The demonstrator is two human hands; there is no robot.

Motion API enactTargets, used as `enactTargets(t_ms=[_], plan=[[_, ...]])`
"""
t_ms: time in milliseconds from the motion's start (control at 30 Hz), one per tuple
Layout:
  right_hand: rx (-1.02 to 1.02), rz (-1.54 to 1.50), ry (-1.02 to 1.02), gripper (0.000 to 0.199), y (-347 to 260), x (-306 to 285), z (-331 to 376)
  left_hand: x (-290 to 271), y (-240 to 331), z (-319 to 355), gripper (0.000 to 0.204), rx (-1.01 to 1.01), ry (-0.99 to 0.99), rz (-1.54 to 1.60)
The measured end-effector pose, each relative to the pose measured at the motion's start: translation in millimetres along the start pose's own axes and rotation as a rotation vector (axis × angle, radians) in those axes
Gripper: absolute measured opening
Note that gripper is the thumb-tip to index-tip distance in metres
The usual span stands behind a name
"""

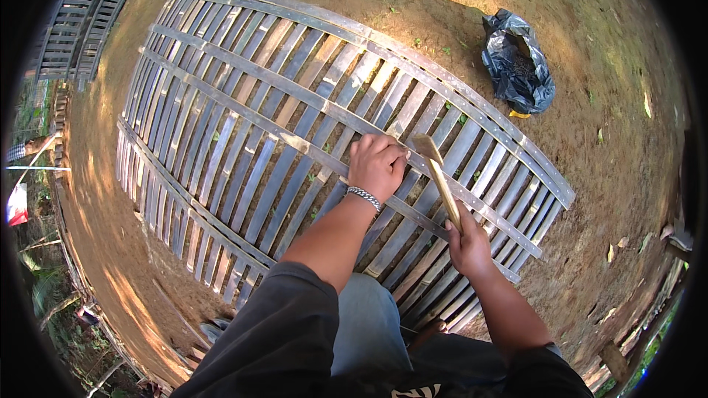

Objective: The person hammers nails into a wooden pallet using a hammer. They repeatedly pick up nails from a black plastic bag and drive them into the slats of the pallet to secure them.

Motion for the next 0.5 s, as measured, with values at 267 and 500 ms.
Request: enactTargets(t_ms=[267,500], plan=[[0.07,-0.023,-0.088,0.049,7,11,-4,-1,0,0,0.002,0.007,0.009,-0.009],[-0.142,-0.013,0.128,0.051,-8,-3,3,-2,2,-4,0.001,0.005,-0.01,-0.032]])
Point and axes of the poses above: each hand's wrist, its own z-axis away from the middle knuckle, its own x-axis out of the palm, y = z × x, the point moved 10 cm from there along -z, towards the middle knuckle, and after that the axes turned 8 degrees about z, right-handed, at the moved point
